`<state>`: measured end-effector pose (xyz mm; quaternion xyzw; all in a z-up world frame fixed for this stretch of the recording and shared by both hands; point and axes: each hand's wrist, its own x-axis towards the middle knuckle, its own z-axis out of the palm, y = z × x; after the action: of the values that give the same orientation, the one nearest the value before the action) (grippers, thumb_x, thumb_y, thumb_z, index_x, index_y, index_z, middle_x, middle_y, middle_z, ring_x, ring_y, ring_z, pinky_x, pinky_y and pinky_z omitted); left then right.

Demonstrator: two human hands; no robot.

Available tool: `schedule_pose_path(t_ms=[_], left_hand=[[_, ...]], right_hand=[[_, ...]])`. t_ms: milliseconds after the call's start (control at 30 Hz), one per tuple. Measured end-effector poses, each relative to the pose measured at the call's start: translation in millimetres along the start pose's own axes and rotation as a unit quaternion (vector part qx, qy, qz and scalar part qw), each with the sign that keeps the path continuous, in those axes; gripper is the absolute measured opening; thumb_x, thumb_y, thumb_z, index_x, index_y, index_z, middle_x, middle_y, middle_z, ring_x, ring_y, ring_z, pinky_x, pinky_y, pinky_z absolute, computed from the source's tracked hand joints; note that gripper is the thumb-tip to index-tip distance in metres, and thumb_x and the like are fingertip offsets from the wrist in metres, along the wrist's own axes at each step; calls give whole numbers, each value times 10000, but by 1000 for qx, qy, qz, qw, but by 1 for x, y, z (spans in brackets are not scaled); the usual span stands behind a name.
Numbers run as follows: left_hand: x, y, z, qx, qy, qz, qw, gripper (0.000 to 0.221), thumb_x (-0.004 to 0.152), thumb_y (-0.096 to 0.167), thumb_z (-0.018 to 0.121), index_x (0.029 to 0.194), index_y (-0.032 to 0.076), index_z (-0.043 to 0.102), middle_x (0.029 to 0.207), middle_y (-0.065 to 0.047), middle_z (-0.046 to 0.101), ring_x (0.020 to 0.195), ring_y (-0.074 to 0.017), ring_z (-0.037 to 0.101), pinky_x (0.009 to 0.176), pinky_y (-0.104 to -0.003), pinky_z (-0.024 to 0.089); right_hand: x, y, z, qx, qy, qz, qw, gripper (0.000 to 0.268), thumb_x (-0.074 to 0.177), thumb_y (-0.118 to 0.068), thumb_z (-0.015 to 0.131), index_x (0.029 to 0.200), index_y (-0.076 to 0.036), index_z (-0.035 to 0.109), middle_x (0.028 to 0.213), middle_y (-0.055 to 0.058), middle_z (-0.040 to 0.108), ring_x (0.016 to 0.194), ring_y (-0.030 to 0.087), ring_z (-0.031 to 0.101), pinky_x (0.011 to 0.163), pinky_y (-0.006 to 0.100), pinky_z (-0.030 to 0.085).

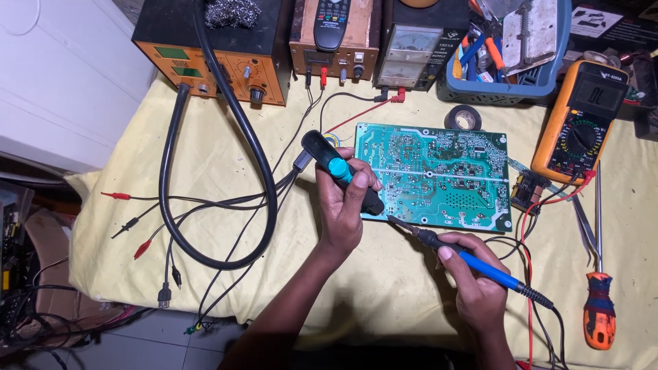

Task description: Using a soldering iron and a manual desoldering pump to remove solder from components on a printed circuit board.

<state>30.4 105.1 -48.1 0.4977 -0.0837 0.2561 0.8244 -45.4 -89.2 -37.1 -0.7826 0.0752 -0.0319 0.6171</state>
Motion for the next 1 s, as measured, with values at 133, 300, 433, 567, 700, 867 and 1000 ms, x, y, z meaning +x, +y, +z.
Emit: schedule_pose_path(t_ms=[133,300,433,567,700,867,1000], left_hand=[[0,-1,0,4,-2,2,1000,313,1069,233,549,1288,57,411,859,-86,554,794,-204,599,836,-365,519],[-1,-1,-1,10,0,4,1000,316,1073,233,542,1300,54,413,852,-79,558,794,-198,602,842,-365,522],[-1,-3,-3,7,6,7,1000,314,1075,233,544,1295,51,412,852,-80,562,787,-204,607,856,-372,522],[-1,-4,-4,-2,6,3,1000,310,1078,228,545,1302,58,413,874,-63,555,797,-199,605,845,-370,528],[0,-4,-4,-7,11,3,1000,315,1075,228,546,1304,53,417,859,-72,558,790,-202,604,845,-373,529],[0,-6,-5,-15,13,5,1000,308,1076,224,553,1296,56,418,876,-56,547,793,-198,598,829,-366,536],[0,-5,-5,-11,12,5,1000,307,1076,229,551,1297,61,419,857,-68,553,787,-201,598,833,-367,531]], right_hand=[[1,-10,1,-22,-4,14,1000,210,903,-101,696,1078,-1,753,889,90,732,739,158,630,702,260,508],[2,-26,5,-49,-6,27,998,206,883,-104,703,1053,-6,764,999,100,767,788,194,677,729,296,552],[3,-24,5,-74,-13,7,997,203,894,-115,699,1057,-14,766,993,98,770,772,192,689,682,292,559],[3,-29,7,-91,-4,9,996,204,910,-116,695,1074,-18,766,991,98,771,824,190,702,719,297,587],[3,-30,7,-84,-7,14,996,200,908,-114,700,1071,-16,763,987,104,773,837,191,711,747,294,601],[4,-27,3,-128,-48,-78,988,196,900,-123,702,1051,-13,762,1034,122,776,972,223,737,841,319,586],[2,-29,3,-128,-45,-48,990,221,890,-144,710,1061,-17,767,1038,125,784,949,223,749,782,316,623]])
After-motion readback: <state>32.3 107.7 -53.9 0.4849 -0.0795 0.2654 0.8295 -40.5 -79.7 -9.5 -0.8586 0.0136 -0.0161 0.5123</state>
